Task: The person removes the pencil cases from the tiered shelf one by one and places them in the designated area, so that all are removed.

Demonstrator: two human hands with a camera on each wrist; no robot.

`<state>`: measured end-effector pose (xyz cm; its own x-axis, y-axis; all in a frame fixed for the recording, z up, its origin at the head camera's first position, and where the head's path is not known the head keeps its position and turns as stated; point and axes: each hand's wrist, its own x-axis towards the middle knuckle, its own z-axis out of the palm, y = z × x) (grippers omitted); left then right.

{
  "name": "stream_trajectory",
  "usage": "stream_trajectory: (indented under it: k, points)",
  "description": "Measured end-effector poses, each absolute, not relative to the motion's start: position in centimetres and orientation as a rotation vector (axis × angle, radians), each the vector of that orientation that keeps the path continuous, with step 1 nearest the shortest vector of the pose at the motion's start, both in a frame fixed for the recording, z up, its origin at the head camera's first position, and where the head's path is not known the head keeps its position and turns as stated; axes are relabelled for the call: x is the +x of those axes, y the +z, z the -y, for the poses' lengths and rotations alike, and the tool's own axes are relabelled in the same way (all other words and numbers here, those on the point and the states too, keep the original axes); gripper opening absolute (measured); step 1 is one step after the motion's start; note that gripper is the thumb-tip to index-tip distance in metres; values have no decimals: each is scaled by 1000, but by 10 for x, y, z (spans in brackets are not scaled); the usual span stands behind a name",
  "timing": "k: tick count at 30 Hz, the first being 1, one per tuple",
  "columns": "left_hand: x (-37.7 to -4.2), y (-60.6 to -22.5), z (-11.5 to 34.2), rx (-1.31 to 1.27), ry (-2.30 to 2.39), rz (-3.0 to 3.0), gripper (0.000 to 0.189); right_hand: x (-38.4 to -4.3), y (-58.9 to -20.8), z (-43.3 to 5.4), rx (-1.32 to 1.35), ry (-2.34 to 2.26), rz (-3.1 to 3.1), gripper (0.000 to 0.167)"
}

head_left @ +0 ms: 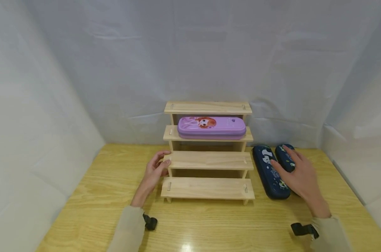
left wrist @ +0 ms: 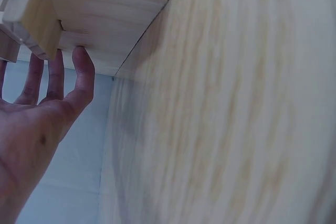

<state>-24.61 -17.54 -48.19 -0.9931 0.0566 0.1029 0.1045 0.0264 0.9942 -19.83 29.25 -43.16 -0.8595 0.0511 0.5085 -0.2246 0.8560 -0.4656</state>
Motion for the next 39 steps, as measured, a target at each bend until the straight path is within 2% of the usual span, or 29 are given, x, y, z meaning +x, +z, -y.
stream_trajectory:
  k: [23,34,39]
  points:
    - [-244,-481,173,-181,-2173,2219,36,-227,-404,-239,297,833,2444,70]
    - [-245,-482,174,-178,-2173,2222,36,-244,-391,-219,467,809,2292,64]
    - [-245,-483,174,-172,-2177,2223,36,-254,-389,-210,562,786,2250,68]
